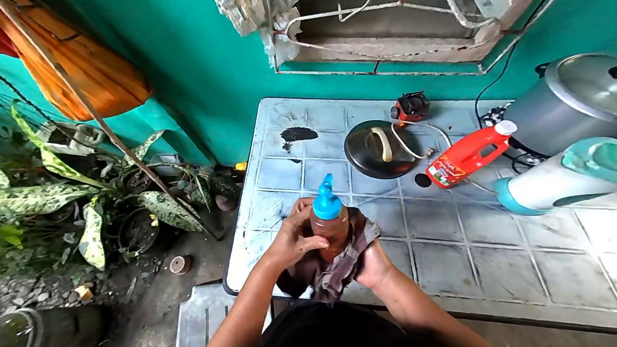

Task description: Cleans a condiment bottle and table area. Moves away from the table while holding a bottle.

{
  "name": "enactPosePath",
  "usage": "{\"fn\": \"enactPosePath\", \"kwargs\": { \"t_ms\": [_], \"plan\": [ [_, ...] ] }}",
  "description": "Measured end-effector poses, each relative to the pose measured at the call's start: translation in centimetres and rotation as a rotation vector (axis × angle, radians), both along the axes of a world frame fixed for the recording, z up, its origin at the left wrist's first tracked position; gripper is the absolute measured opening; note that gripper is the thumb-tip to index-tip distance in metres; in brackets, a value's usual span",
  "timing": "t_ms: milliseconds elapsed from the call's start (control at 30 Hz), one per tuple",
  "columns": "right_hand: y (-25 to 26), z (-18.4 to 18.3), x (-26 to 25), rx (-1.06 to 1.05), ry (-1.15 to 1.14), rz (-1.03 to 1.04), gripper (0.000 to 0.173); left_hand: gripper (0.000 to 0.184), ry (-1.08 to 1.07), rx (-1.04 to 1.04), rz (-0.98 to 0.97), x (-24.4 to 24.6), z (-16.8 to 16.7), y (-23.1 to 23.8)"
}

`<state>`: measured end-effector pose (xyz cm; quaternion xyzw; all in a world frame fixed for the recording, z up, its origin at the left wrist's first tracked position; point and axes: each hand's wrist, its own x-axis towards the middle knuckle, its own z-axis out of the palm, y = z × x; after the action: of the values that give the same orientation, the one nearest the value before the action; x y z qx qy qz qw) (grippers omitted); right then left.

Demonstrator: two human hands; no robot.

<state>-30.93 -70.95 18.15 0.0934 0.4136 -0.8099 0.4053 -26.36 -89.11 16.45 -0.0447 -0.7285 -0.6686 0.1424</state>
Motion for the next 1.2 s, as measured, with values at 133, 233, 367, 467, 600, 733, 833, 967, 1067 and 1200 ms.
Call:
{"fn": "enactPosePath", "kwargs": {
  "t_ms": [133, 233, 367, 467, 600, 733, 833, 967, 1067, 1200],
  "plan": [
    [0.4, -2.5, -1.0, -0.015, 0.407, -0.073, 0.038, 0.049, -0.145, -0.190, 0.296, 0.1, 0.8, 1.0],
    [0.0, -2.8, -1.7, 0.044, 0.548, -0.185, 0.039, 0.038, -0.188, 0.030, 0.259, 0.5, 0.7, 2.7],
    [-0.6, -3.2, -1.5, 0.160, 0.663, -0.284, 0.032, 0.042, -0.249, 0.389, 0.234, 0.6, 0.6, 4.4],
    [-0.7, -2.7, -1.7, 0.203, 0.613, -0.329, 0.021, 0.047, -0.238, 0.447, 0.246, 0.7, 0.0, 4.4],
    [-0.3, -2.3, -2.8, 0.126, 0.548, -0.339, 0.027, 0.070, -0.098, 0.426, 0.181, 0.8, -1.0, 4.2],
    [0.5, -2.2, -2.2, 0.099, 0.653, -0.188, 0.025, 0.077, -0.098, 0.373, 0.174, 0.4, -0.9, 3.7],
    [0.0, -2.1, -1.5, 0.240, 0.871, -0.032, 0.063, 0.070, -0.094, 0.248, 0.216, 0.3, -0.8, 3.9],
    [-0.5, -1.8, -1.3, 0.187, 0.730, -0.079, 0.055, 0.067, -0.117, 0.172, 0.096, 0.5, -0.4, 3.0],
    [0.4, -1.5, -1.6, -0.015, 0.541, -0.130, 0.031, 0.069, -0.142, 0.184, -0.053, 1.0, -0.1, 1.8],
    [1.2, -1.2, -1.9, -0.138, 0.441, -0.106, 0.023, 0.068, -0.155, 0.186, -0.149, 1.2, 0.4, 1.2]
  ]
}}
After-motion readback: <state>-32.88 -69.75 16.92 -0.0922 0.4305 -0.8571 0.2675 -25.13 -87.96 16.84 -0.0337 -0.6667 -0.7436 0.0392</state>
